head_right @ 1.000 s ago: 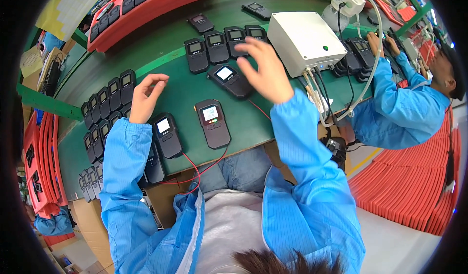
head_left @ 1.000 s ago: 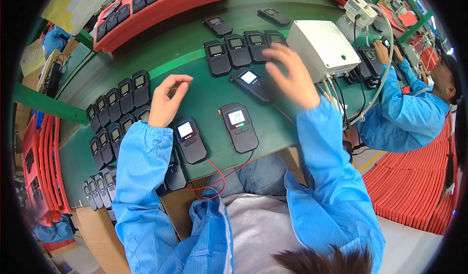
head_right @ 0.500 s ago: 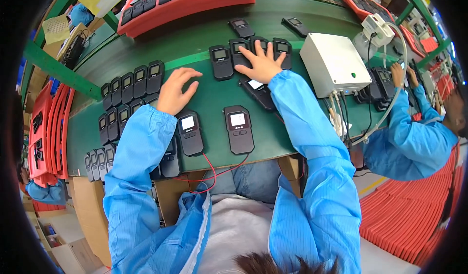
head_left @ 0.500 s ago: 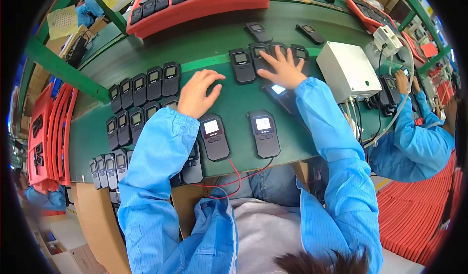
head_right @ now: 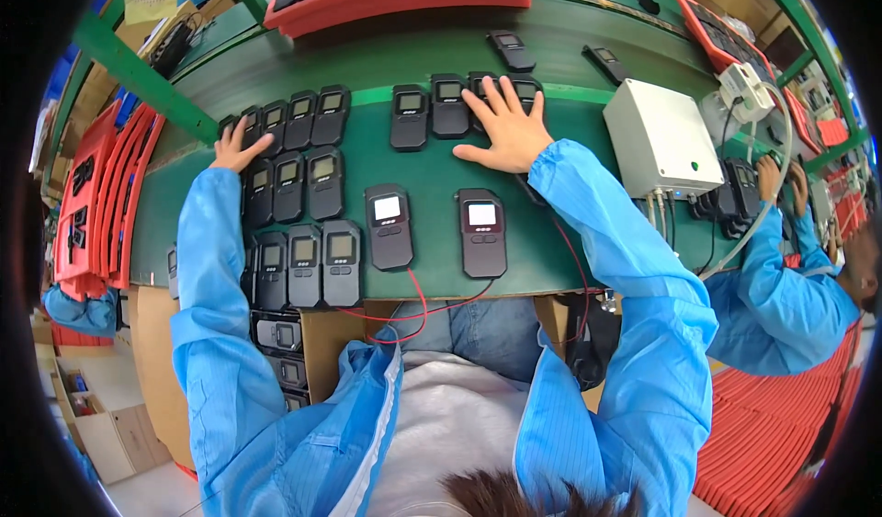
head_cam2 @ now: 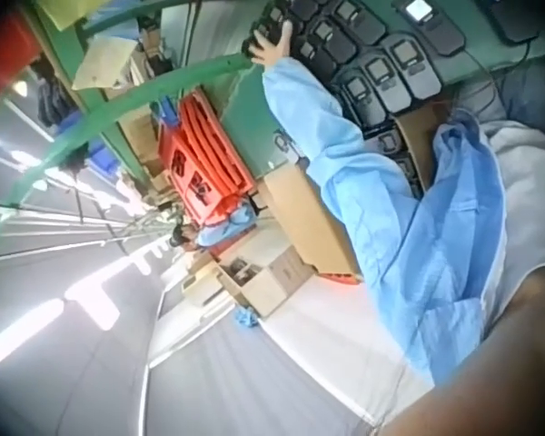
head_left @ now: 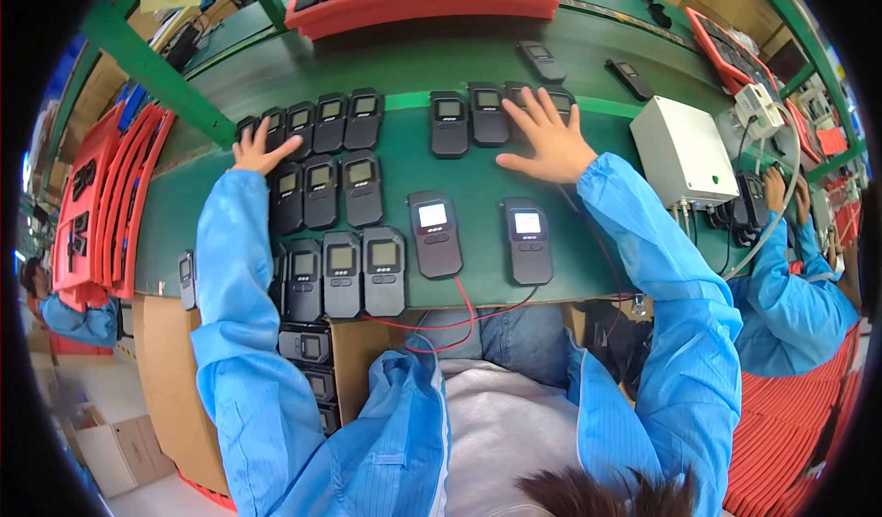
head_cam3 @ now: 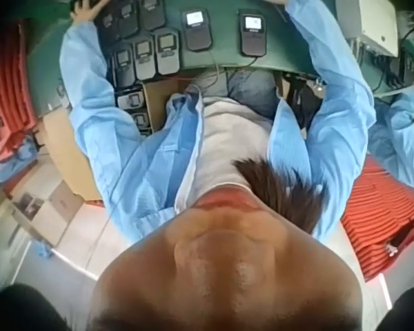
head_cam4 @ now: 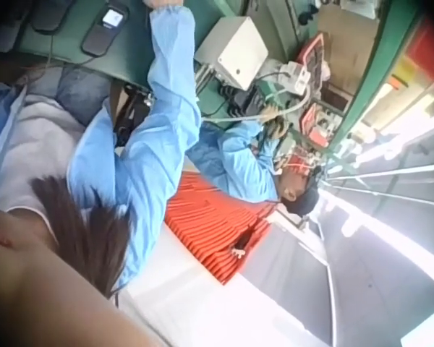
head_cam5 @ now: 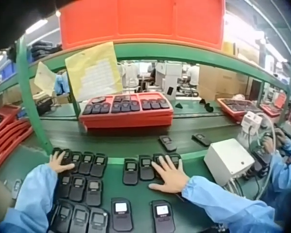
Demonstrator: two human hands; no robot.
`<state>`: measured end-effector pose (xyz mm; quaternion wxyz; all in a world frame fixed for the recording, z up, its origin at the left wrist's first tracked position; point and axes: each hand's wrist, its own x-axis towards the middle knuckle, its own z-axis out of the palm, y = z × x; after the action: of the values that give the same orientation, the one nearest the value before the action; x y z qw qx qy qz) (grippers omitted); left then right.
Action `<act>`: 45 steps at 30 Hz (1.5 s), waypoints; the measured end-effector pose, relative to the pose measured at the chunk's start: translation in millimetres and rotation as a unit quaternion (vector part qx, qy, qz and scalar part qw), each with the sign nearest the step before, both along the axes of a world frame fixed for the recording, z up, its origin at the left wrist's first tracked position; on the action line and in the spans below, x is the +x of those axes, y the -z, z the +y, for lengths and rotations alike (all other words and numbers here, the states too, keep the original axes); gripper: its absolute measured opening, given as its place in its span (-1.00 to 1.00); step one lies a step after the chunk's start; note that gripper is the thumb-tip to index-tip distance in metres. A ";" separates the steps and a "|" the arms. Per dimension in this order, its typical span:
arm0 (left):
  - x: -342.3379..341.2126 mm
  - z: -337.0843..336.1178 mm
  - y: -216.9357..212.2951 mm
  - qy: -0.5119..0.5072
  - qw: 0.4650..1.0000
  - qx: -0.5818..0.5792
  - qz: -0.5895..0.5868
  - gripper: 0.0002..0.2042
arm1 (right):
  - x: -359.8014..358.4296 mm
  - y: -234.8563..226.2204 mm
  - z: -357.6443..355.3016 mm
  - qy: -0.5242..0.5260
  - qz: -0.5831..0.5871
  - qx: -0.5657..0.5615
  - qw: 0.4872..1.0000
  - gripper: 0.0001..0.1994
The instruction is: Inserting batteries into handheld electronic meters and verifying screen output on a production line.
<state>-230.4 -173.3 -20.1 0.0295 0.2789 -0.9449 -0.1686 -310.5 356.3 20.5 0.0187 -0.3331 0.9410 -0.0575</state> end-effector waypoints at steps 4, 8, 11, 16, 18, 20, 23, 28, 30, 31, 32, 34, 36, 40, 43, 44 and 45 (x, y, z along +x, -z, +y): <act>-11.2 74.8 -11.7 -0.024 0.998 -0.036 -0.043 0.12 | 8.9 4.0 -23.7 0.012 0.017 0.037 0.999 -0.20; -18.4 87.8 -21.5 -0.029 0.997 -0.046 -0.058 0.14 | 13.2 5.9 -43.5 0.021 0.030 0.052 0.998 -0.20; -26.6 111.9 -24.3 0.021 0.995 -0.059 -0.072 0.15 | 10.5 10.0 -42.4 0.034 0.033 0.051 0.998 -0.19; -30.5 153.4 -23.1 0.037 0.994 -0.068 -0.072 0.11 | 3.3 4.6 -25.1 0.048 0.026 0.014 0.998 -0.17; -29.8 162.9 -19.7 0.038 0.995 -0.068 -0.061 0.11 | 2.9 2.4 -19.4 0.057 0.023 0.002 0.998 -0.16; -27.9 168.0 -18.2 0.039 0.995 -0.069 -0.055 0.10 | 3.6 1.7 -17.6 0.048 0.017 0.003 0.999 -0.15; -29.6 183.3 -17.6 0.046 0.993 -0.090 -0.062 0.06 | 4.2 2.6 -15.4 0.061 0.021 0.011 0.998 -0.14; -19.5 188.4 -20.7 0.069 0.991 -0.101 -0.054 0.00 | -4.1 23.5 -8.6 0.072 0.034 -0.003 0.997 -0.12; -13.1 186.8 -16.8 0.070 0.989 -0.109 -0.070 -0.03 | -11.4 18.3 -2.2 0.066 0.045 -0.014 0.997 -0.12; -8.8 190.0 -18.8 0.073 0.989 -0.110 -0.066 -0.03 | -4.9 14.8 -3.2 0.059 0.042 -0.011 0.997 -0.12; -4.4 192.3 -22.6 0.071 0.988 -0.113 -0.076 -0.05 | 2.2 11.7 -4.0 0.051 0.039 -0.009 0.998 -0.12; -3.6 198.2 -29.5 0.069 0.985 -0.121 -0.097 -0.09 | 7.4 5.5 -0.5 0.048 0.037 -0.006 0.998 -0.12; -10.6 185.3 -29.6 0.084 0.990 -0.096 -0.059 -0.11 | 10.4 2.2 0.8 0.056 0.033 -0.018 0.998 -0.13; -21.5 130.5 -12.1 0.109 0.990 -0.084 0.038 -0.20 | 9.8 19.1 8.1 -0.031 0.043 -0.053 0.997 -0.13; -22.8 111.0 6.8 0.113 0.978 -0.160 0.078 -0.28 | 8.4 21.5 10.9 -0.075 0.047 -0.064 0.994 -0.14; -20.1 114.3 7.7 0.123 0.980 -0.133 0.085 -0.31 | 9.1 19.8 10.7 -0.069 0.045 -0.060 0.995 -0.14; -17.1 118.2 9.1 0.133 0.981 -0.107 0.093 -0.33 | 9.4 19.4 10.3 -0.064 0.043 -0.056 0.995 -0.15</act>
<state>-247.4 -55.1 -29.2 0.1240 0.1295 -0.9793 -0.0945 -301.1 366.6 1.1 -0.0370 -0.3952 0.9129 -0.0946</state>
